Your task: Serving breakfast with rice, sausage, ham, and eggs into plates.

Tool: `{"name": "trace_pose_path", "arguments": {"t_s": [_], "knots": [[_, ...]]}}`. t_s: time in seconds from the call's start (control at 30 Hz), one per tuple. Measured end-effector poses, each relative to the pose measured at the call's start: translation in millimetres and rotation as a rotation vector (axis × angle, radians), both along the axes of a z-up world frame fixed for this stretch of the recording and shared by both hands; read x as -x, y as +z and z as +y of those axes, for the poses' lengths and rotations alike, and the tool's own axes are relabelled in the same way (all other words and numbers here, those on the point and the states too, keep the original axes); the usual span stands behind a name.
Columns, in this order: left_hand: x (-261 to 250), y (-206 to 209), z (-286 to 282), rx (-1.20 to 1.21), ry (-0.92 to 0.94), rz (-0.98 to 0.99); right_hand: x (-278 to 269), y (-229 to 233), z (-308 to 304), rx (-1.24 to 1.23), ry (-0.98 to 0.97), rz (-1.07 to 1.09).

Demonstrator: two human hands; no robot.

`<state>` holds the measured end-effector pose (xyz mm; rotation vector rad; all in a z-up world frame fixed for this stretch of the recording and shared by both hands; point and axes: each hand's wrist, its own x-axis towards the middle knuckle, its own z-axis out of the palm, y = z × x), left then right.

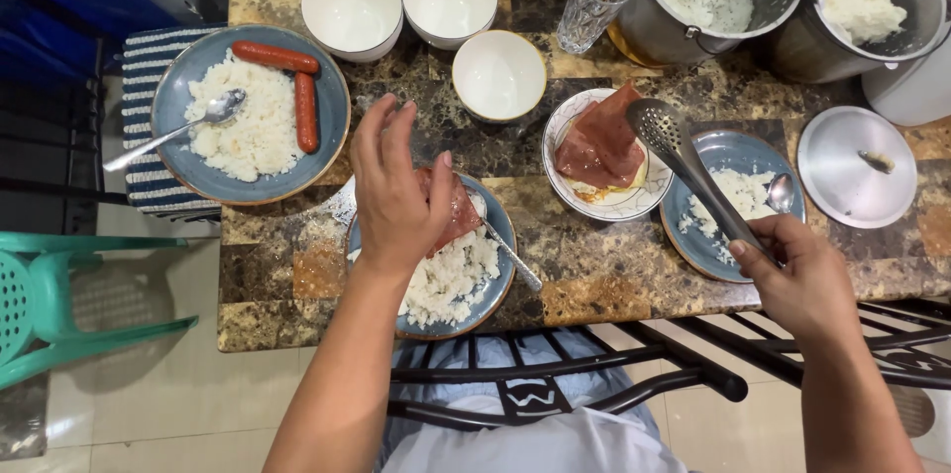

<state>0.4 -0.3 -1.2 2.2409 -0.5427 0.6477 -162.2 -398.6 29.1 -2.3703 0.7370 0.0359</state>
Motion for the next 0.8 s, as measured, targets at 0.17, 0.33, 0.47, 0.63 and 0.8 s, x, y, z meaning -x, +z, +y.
{"name": "trace_pose_path", "arguments": {"t_s": [0.17, 0.33, 0.47, 0.63, 0.8], "knots": [[1, 1, -2, -0.008, -0.008, 0.016, -1, 2, 2, -0.020, -0.017, 0.002], [0, -2, -3, -0.028, -0.002, 0.009, 2, -3, -4, -0.048, -0.026, -0.026], [1, -4, -3, -0.024, -0.011, 0.029, -2, 5, 3, -0.050, -0.029, -0.012], [2, 3, -4, -0.007, -0.017, 0.023, -6, 3, 1, -0.043, -0.014, -0.013], [3, 12, 0, 0.051, 0.030, -0.030, -30, 24, 29, -0.021, 0.105, -0.063]]}}
